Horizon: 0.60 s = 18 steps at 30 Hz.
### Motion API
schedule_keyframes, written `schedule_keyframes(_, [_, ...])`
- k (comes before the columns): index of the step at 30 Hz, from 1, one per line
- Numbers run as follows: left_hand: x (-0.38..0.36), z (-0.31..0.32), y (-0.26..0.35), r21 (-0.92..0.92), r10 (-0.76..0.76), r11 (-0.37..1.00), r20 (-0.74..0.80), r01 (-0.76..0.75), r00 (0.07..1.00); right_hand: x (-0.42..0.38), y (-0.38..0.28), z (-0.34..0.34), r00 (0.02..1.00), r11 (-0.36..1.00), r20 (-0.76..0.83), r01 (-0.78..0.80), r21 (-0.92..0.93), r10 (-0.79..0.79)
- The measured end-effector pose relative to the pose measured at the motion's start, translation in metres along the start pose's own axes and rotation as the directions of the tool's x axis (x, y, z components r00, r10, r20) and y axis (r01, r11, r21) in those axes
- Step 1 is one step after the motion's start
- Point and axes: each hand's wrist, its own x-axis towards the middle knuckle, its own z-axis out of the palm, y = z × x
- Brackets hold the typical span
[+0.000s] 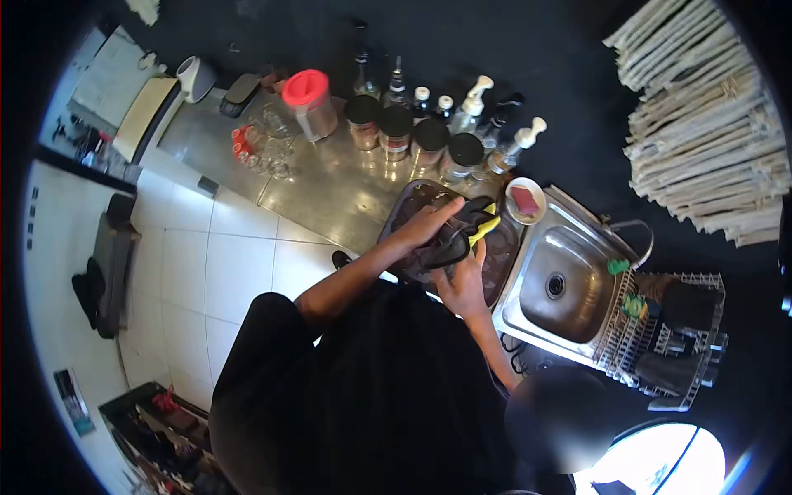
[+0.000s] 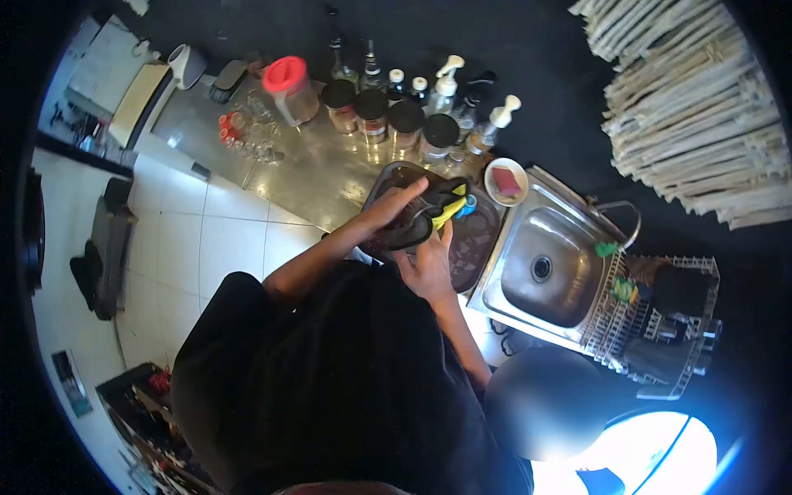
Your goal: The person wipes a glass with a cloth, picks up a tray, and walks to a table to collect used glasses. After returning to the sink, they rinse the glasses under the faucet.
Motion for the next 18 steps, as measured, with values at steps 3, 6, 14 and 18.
schedule_keyframes(3, [-0.014,-0.013,-0.002,0.701,0.543,0.612,-0.037,-0.365,0.839,-0.008,0.031,0.040,0.927,0.515,0.058,-0.257,0.818,0.370])
schedule_keyframes(6, [-0.040,-0.006,0.021,0.808,0.828,0.196,0.167,-0.556,0.536,0.020,-0.005,0.010,0.943,-0.509,0.254,-0.114,0.854,0.215])
schedule_keyframes(14, [0.019,-0.042,-0.039,0.214,0.339,0.919,0.003,-0.332,0.941,0.000,0.007,0.035,0.868,0.507,0.133,-0.398,0.765,0.479])
schedule_keyframes(18, [-0.025,-0.038,-0.013,0.607,0.592,0.611,0.075,-0.508,0.802,0.018,-0.022,0.037,0.837,-0.148,0.150,-0.083,0.985,0.527])
